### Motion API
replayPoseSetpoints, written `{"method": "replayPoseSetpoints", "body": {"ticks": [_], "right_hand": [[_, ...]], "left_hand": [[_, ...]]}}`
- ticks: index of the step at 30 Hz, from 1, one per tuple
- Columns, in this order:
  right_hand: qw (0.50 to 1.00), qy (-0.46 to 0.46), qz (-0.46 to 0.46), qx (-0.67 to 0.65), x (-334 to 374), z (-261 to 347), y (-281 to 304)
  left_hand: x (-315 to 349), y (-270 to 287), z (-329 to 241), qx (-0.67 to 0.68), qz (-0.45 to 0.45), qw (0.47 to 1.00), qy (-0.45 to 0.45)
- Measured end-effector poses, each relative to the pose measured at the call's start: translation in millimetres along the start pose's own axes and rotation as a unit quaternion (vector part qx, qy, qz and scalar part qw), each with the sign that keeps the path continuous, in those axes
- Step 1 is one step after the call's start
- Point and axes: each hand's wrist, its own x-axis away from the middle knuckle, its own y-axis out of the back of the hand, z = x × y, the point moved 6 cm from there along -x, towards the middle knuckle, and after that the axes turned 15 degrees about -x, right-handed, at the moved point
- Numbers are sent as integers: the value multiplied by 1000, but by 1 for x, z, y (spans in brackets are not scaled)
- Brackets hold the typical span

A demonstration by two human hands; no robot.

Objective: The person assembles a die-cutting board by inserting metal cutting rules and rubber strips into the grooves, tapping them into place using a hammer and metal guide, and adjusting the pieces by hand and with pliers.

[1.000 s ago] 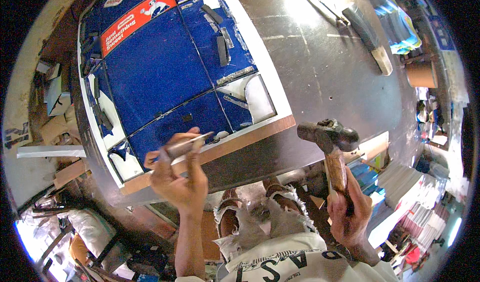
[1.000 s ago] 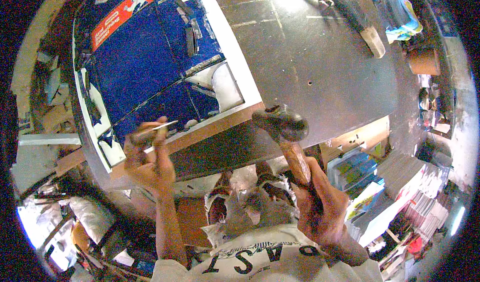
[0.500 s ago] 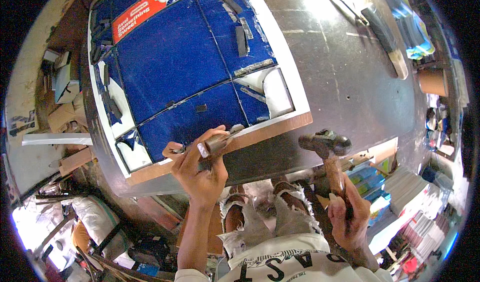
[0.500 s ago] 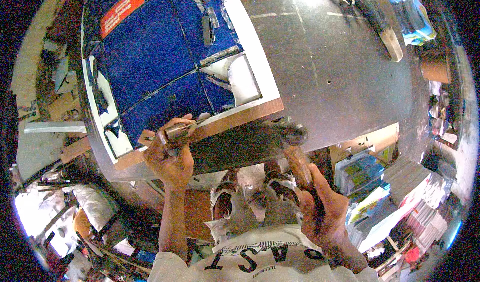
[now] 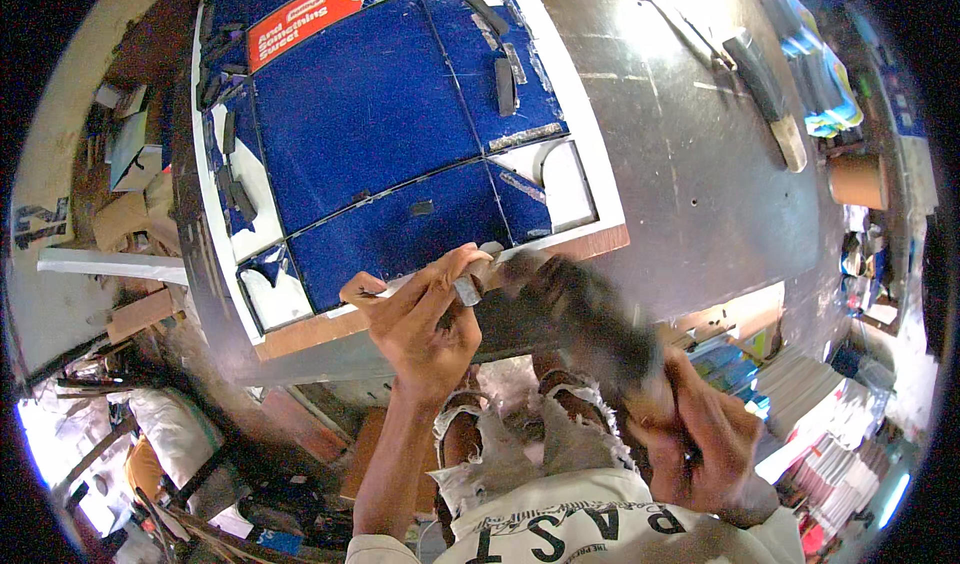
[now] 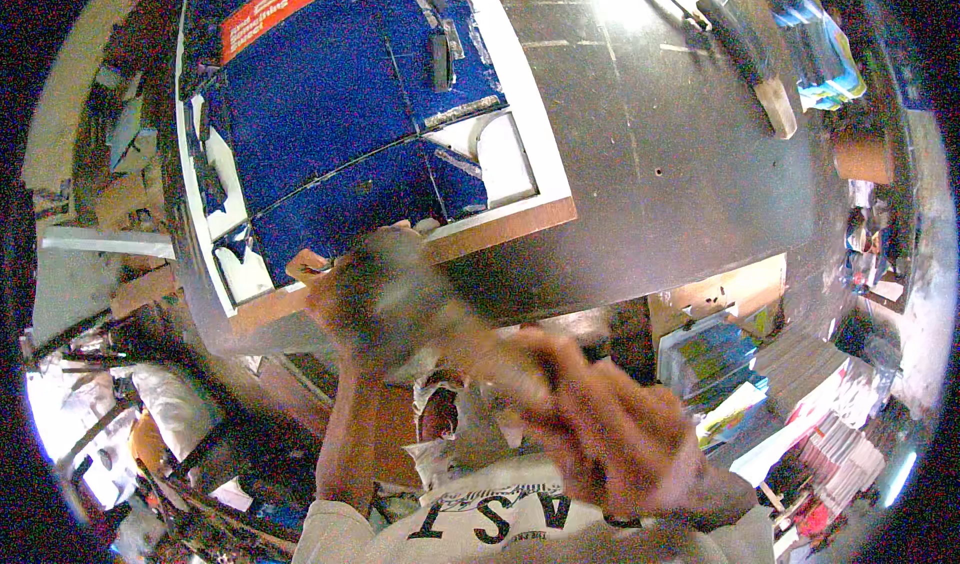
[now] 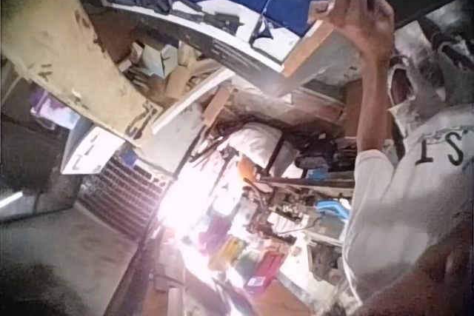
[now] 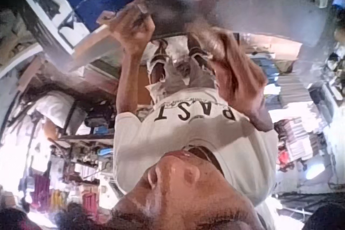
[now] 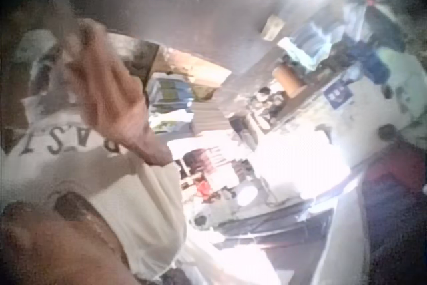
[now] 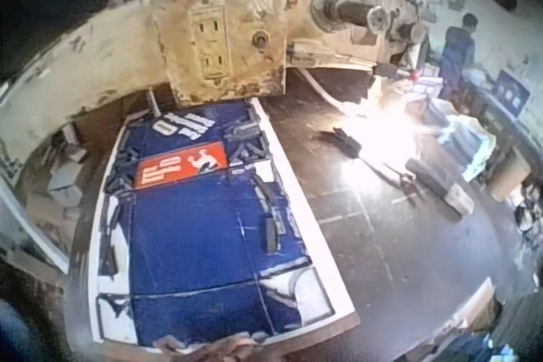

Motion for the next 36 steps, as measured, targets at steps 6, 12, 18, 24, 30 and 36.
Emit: {"method": "replayPoseSetpoints", "body": {"ticks": [6, 12, 18, 24, 30, 36], "right_hand": [[979, 15, 139, 147, -9, -4, -29], [962, 131, 113, 213, 8, 40, -21], [981, -23, 136, 138, -3, -2, -22], [974, 70, 128, 173, -3, 4, -29], [998, 48, -27, 24, 14, -9, 0], [996, -67, -63, 2, 32, -40, 2]], "left_hand": [[7, -5, 7, -3, 58, 998, 24], [15, -15, 11, 103, 46, 989, 99], [12, -17, 5, -29, 96, 995, 25], [-3, -11, -6, -59, 122, 991, 6], [4, 36, 22, -2, -63, 989, 131], [4, 31, 22, 21, -27, 988, 153]]}}
